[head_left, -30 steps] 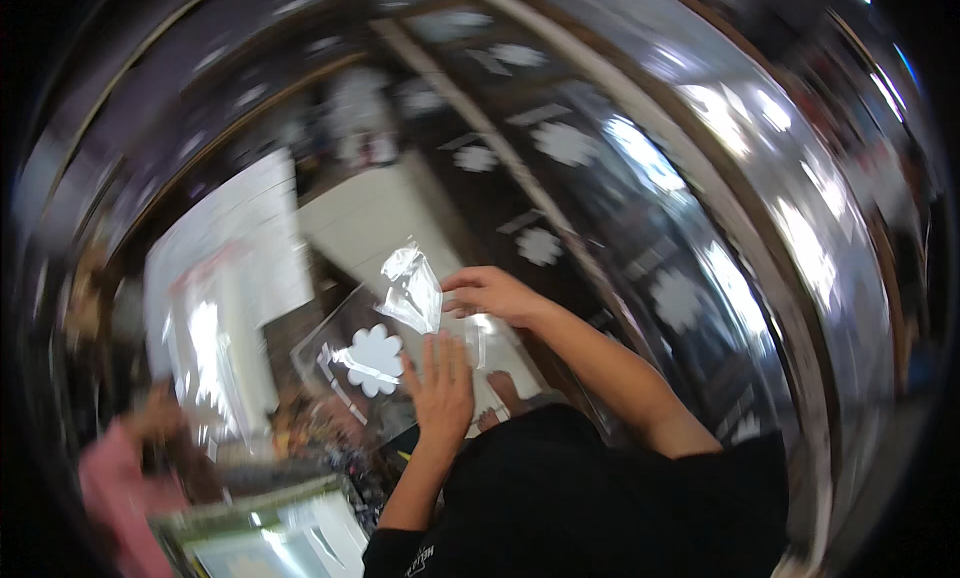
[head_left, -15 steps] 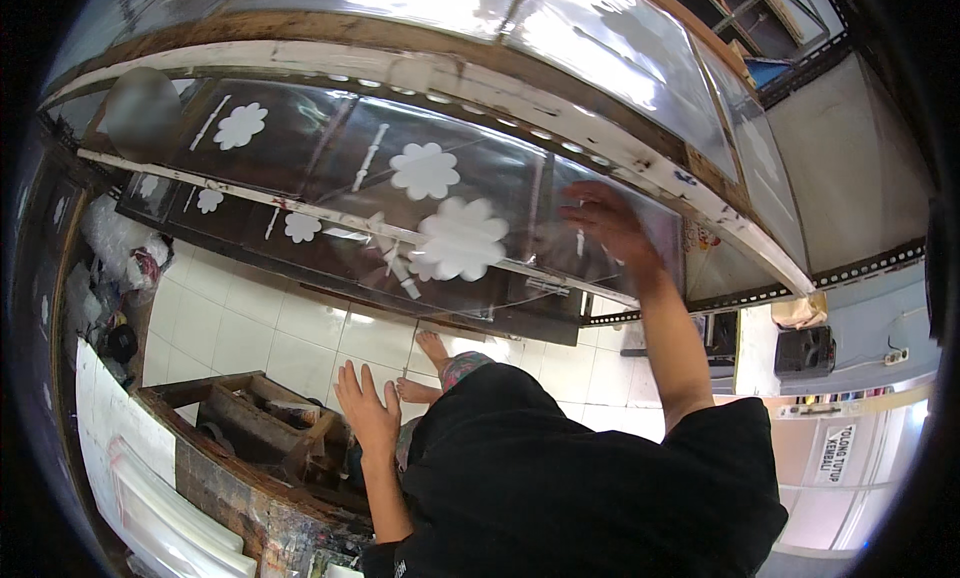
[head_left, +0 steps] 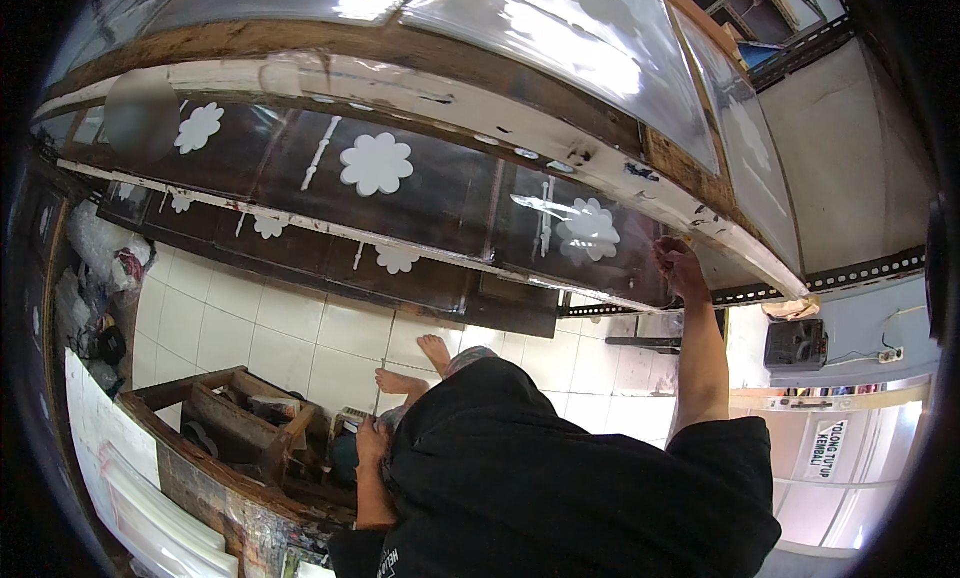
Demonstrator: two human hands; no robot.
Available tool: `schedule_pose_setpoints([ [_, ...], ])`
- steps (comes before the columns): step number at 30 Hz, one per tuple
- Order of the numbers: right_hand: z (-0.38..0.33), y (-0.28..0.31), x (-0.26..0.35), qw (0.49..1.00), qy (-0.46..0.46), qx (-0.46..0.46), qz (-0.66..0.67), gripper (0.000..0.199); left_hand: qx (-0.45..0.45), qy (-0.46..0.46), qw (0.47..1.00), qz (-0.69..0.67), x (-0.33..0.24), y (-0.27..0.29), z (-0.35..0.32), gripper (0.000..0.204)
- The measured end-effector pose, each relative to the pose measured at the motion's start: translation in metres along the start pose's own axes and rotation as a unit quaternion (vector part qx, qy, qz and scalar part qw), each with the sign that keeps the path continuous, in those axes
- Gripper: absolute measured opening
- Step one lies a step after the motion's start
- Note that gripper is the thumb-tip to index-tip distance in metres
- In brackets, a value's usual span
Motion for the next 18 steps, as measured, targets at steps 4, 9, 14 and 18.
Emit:
schedule_pose_setpoints([
  [4, 0.003, 0.005, 0.003, 0.997, 0.042, 0.063, -0.033, 0.032, -0.029, -0.017, 0.999, -0.007, -0.003, -0.013, -0.005, 0.038],
  [9, 0.012, 0.008, 0.000, 1.000, 0.021, -0.008, -0.005, 0.031, -0.041, 0.008, 0.999, -0.028, -0.018, -0.009, -0.009, 0.036],
  [14, 0.021, 0.022, -0.012, 0.990, 0.095, 0.011, -0.100, 0.031, -0.076, 0.000, 0.996, -0.034, -0.018, -0.018, -0.010, 0.034],
  [18, 0.020, 0.024, -0.014, 0.997, 0.036, 0.034, 0.054, 0.030, -0.049, 0.034, 0.998, -0.014, -0.025, -0.023, -0.018, 0.035],
])
Point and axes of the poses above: each hand's wrist, its own z-axis towards the middle knuckle, its own y-axis out of the back of the hand, x = y × z, the point moved 2 cm from there along z, towards the middle knuckle, and after that the axes turned 11 degrees about z, right-handed, at the moved point
